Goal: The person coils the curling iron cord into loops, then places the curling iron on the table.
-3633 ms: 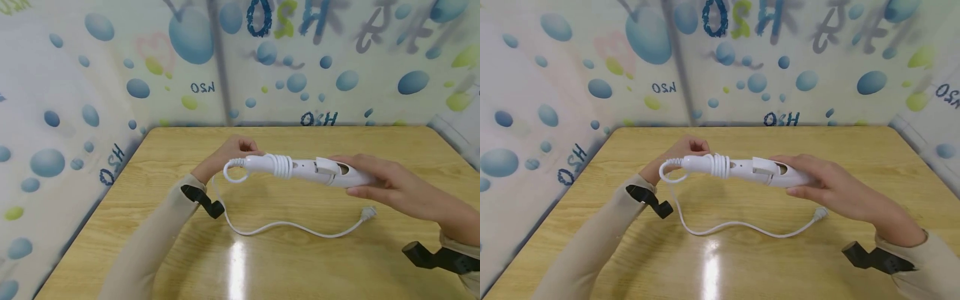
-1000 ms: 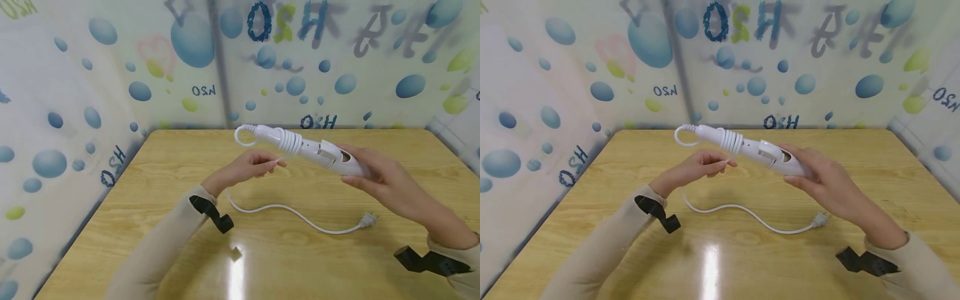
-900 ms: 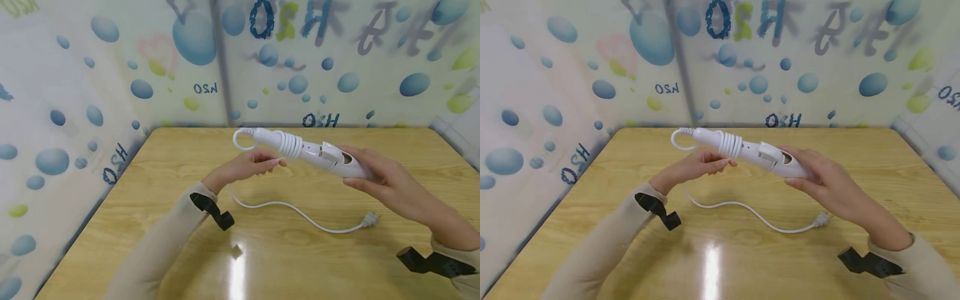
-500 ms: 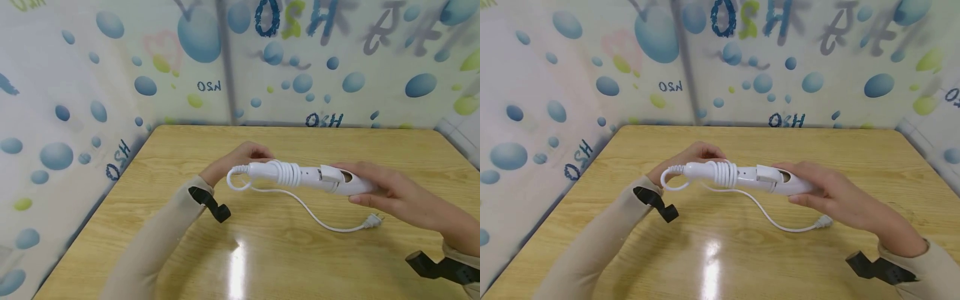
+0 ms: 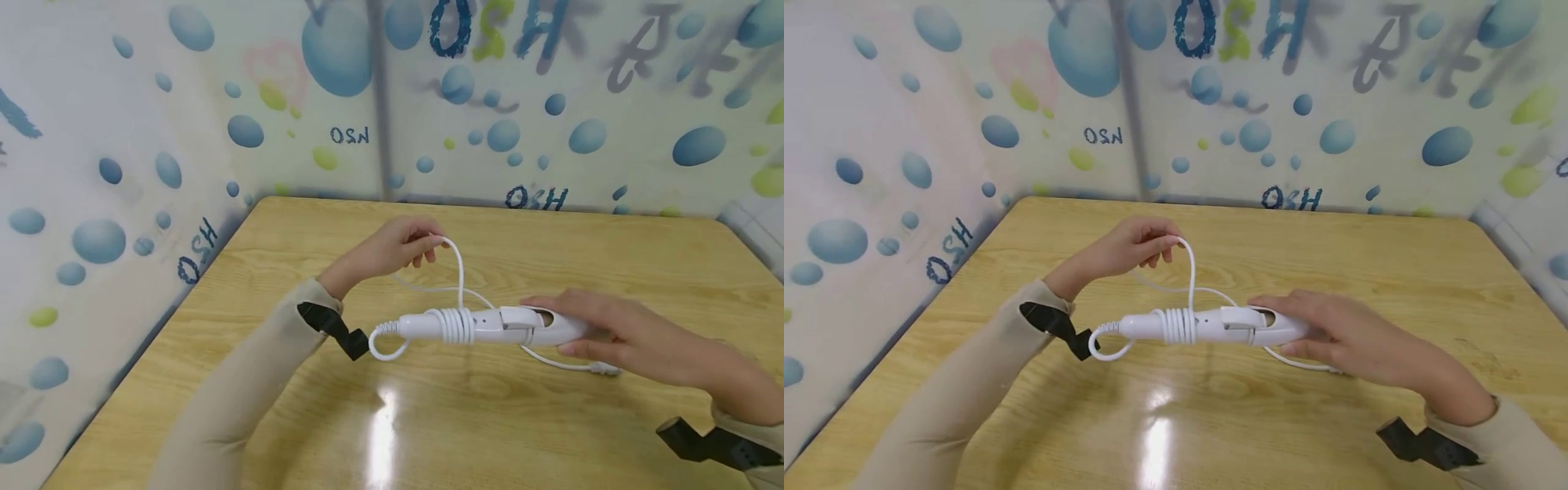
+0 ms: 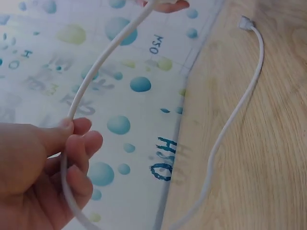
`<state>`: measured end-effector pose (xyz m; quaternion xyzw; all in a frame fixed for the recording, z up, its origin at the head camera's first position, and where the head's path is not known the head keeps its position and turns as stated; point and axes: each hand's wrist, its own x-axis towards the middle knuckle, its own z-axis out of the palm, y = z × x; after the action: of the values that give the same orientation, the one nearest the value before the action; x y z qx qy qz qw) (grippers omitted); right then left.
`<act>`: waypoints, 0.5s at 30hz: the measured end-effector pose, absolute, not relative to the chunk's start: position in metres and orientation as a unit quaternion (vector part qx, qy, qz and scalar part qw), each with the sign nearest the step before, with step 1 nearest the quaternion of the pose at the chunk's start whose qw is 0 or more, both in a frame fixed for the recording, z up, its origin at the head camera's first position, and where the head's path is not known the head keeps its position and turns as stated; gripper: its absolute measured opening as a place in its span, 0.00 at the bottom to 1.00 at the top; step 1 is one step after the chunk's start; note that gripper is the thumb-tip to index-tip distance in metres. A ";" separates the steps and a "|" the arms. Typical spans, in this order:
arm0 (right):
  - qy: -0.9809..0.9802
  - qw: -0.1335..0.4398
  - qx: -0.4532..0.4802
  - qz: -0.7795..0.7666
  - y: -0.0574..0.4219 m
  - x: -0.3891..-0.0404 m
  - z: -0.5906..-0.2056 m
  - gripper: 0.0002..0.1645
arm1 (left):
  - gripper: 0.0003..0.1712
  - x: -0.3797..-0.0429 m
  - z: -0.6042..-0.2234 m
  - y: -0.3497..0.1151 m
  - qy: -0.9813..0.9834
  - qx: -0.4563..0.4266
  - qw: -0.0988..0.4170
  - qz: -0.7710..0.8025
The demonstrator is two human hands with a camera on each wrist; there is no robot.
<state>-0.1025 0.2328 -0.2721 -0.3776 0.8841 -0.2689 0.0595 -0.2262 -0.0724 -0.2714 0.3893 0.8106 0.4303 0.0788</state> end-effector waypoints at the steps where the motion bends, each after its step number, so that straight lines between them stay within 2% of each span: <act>1: 0.886 0.065 -0.375 -0.265 0.233 -0.102 -0.272 0.32 | 0.08 -0.224 -0.269 -0.072 0.817 0.382 0.074 0.425; 8: 0.898 0.080 -0.378 -0.213 0.234 -0.105 -0.275 0.33 | 0.07 -0.211 -0.255 -0.067 0.843 0.354 0.036 0.403; 15: 0.920 0.055 -0.361 -0.144 0.238 -0.109 -0.278 0.34 | 0.07 -0.193 -0.240 -0.068 0.830 0.356 0.073 0.424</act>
<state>-0.1089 0.2376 -0.2783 -0.3609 0.9198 -0.1439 0.0549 -0.1931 -0.0680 -0.2404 0.3559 0.8295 0.4242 0.0726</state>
